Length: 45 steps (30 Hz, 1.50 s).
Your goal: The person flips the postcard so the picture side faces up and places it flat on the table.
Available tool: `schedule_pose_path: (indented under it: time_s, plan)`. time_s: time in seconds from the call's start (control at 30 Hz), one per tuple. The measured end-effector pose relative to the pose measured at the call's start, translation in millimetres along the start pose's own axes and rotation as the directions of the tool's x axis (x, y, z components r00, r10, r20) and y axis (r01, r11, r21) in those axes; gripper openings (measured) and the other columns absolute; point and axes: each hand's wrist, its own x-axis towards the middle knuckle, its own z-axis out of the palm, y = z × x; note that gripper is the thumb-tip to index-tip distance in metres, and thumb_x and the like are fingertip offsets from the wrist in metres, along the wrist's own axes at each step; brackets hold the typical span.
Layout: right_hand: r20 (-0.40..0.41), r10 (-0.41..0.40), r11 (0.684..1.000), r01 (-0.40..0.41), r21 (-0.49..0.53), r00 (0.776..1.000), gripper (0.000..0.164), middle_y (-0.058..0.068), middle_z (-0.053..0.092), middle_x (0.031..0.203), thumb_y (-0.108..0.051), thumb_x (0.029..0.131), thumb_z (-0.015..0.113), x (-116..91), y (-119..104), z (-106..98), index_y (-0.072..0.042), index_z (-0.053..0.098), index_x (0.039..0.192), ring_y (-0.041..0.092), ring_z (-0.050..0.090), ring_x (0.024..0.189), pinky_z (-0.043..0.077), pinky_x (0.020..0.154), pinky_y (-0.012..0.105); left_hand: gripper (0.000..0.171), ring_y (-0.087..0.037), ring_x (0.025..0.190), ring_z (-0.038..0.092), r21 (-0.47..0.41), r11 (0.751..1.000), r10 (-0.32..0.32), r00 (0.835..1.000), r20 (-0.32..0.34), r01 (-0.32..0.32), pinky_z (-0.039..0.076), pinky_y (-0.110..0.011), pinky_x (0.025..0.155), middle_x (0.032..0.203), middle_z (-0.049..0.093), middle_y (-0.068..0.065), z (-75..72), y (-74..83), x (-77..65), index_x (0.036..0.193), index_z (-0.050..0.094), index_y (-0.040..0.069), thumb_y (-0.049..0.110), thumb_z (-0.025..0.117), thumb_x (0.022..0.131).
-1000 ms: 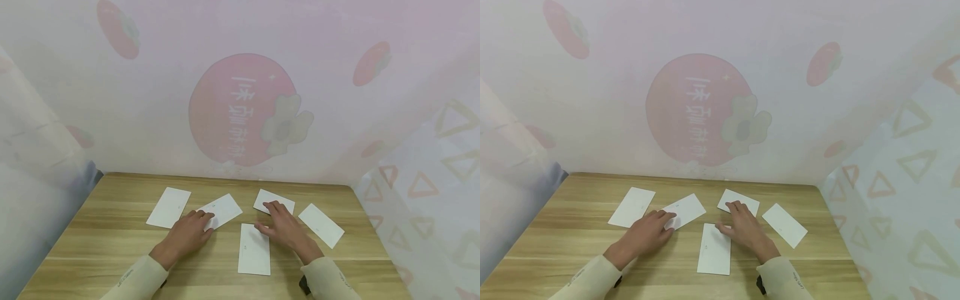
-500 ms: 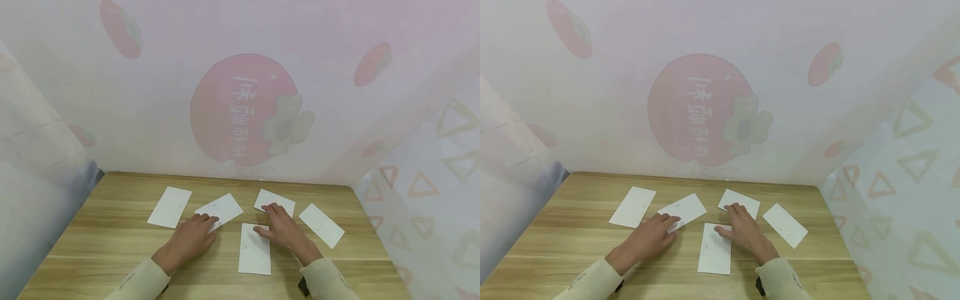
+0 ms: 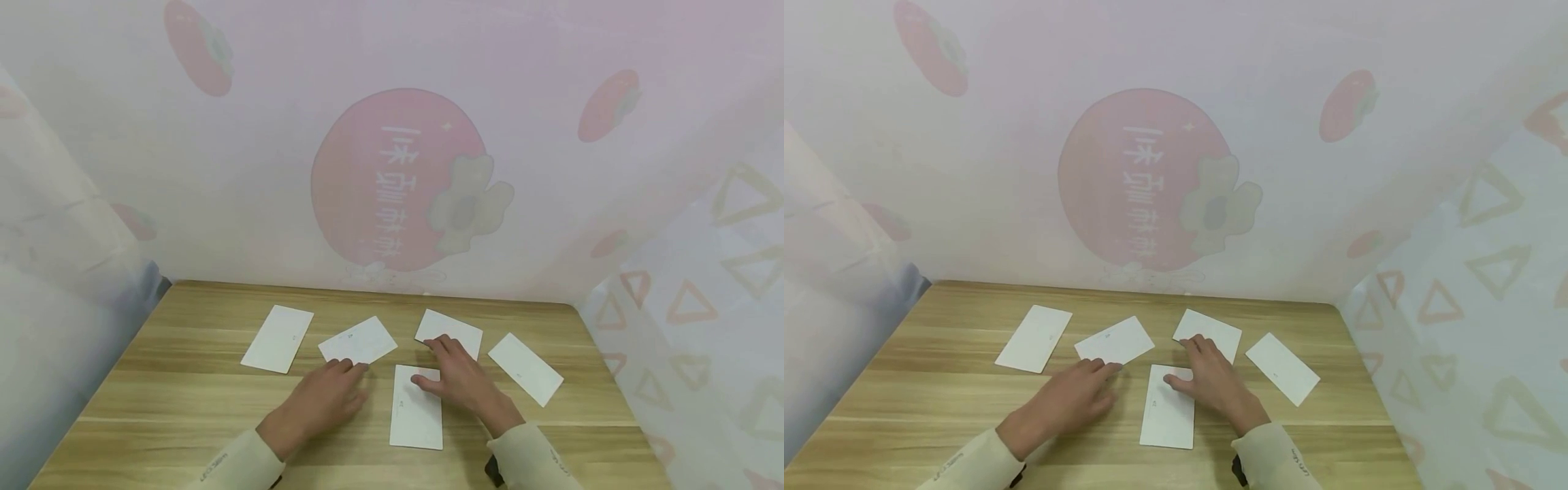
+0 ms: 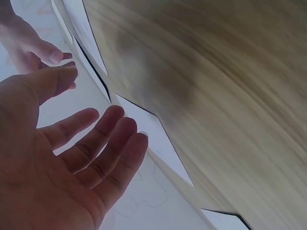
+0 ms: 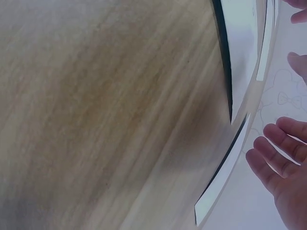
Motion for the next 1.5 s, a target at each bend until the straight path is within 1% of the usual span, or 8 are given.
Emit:
schedule_pose_path:
  time_s: [0.27, 0.43, 0.57, 0.77, 1.0, 1.2, 1.4, 1.5]
  plan:
    - [0.004, -0.009, 1.0, 0.009, -0.018, 1.0, 0.074, 0.007, 0.064, 0.136, -0.055, 0.095, 0.08, -1, -1, 2, -0.007, 0.061, 0.148, 0.031, 0.062, 0.131, 0.058, 0.107, 0.048, 0.041, -0.025, 0.091, 0.067, -0.01, 1.0, 0.021, 1.0, 0.005, -0.021, 0.059, -0.043, 0.073, 0.103, 0.071, -0.004, 3.0, 8.5, -1.7, 0.131, 0.071, 0.01, 0.03, 0.078, 0.095]
    - [0.02, -0.007, 1.0, 0.007, -0.012, 1.0, 0.076, 0.009, 0.063, 0.136, -0.055, 0.095, 0.08, -1, -3, 2, -0.005, 0.06, 0.149, 0.032, 0.062, 0.132, 0.056, 0.11, 0.049, 0.043, -0.027, 0.101, 0.07, -0.047, 0.999, 0.003, 0.999, 0.051, -0.001, 0.062, -0.045, 0.079, 0.114, 0.074, -0.007, 5.6, 14.1, -2.1, 0.134, 0.07, 0.011, 0.03, 0.077, 0.097]
    - [0.035, -0.009, 1.0, 0.01, -0.012, 0.999, 0.076, 0.008, 0.063, 0.136, -0.055, 0.096, 0.08, -1, -4, 3, -0.005, 0.06, 0.149, 0.032, 0.061, 0.132, 0.056, 0.111, 0.048, 0.045, -0.029, 0.106, 0.071, -0.053, 0.999, 0.001, 0.997, 0.081, 0.004, 0.064, -0.047, 0.082, 0.119, 0.074, -0.008, 6.0, 18.7, -2.8, 0.136, 0.07, 0.011, 0.031, 0.078, 0.096]
    - [0.038, -0.022, 1.0, 0.023, -0.013, 0.999, 0.073, 0.005, 0.063, 0.13, -0.055, 0.095, 0.08, -3, -4, 3, -0.005, 0.061, 0.145, 0.028, 0.061, 0.125, 0.057, 0.106, 0.046, 0.045, -0.028, 0.109, 0.071, -0.062, 0.998, 0.012, 0.996, 0.092, -0.006, 0.064, -0.047, 0.086, 0.123, 0.073, -0.009, 8.8, 23.8, -4.1, 0.133, 0.069, 0.008, 0.032, 0.078, 0.096]
    - [0.041, -0.036, 0.999, 0.037, -0.02, 0.999, 0.067, 0.005, 0.063, 0.124, -0.057, 0.095, 0.081, -4, -4, 5, -0.01, 0.064, 0.14, 0.025, 0.061, 0.12, 0.059, 0.098, 0.048, 0.04, -0.024, 0.108, 0.069, -0.061, 0.997, 0.047, 0.994, 0.101, -0.041, 0.063, -0.041, 0.089, 0.115, 0.071, -0.004, 11.8, 29.4, -5.3, 0.124, 0.069, 0.007, 0.035, 0.079, 0.097]
    - [0.038, -0.047, 0.998, 0.048, -0.027, 0.998, 0.064, 0.004, 0.063, 0.123, -0.057, 0.095, 0.081, -5, -5, 7, -0.011, 0.065, 0.136, 0.027, 0.062, 0.12, 0.06, 0.097, 0.049, 0.04, -0.023, 0.102, 0.067, -0.054, 0.997, 0.064, 0.993, 0.102, -0.059, 0.061, -0.037, 0.085, 0.107, 0.069, -0.001, 11.5, 33.5, -4.9, 0.121, 0.069, 0.007, 0.036, 0.079, 0.096]
    - [0.032, -0.056, 0.997, 0.057, -0.057, 0.998, 0.063, 0.001, 0.062, 0.12, -0.059, 0.094, 0.08, -4, -5, 8, -0.011, 0.067, 0.134, 0.024, 0.063, 0.117, 0.06, 0.096, 0.046, 0.038, -0.02, 0.099, 0.066, -0.039, 0.996, 0.085, 0.99, 0.11, -0.081, 0.061, -0.036, 0.082, 0.108, 0.068, -0.001, 14.6, 37.3, -5.1, 0.116, 0.068, 0.01, 0.04, 0.079, 0.095]
    - [0.032, -0.062, 0.996, 0.063, -0.055, 0.998, 0.063, 0.002, 0.062, 0.121, -0.059, 0.094, 0.081, -4, -5, 8, -0.011, 0.067, 0.133, 0.024, 0.062, 0.116, 0.059, 0.097, 0.046, 0.037, -0.021, 0.098, 0.065, -0.043, 0.995, 0.096, 0.989, 0.113, -0.092, 0.06, -0.036, 0.081, 0.107, 0.067, -0.001, 15.4, 38.9, -4.8, 0.112, 0.068, 0.01, 0.041, 0.08, 0.094]
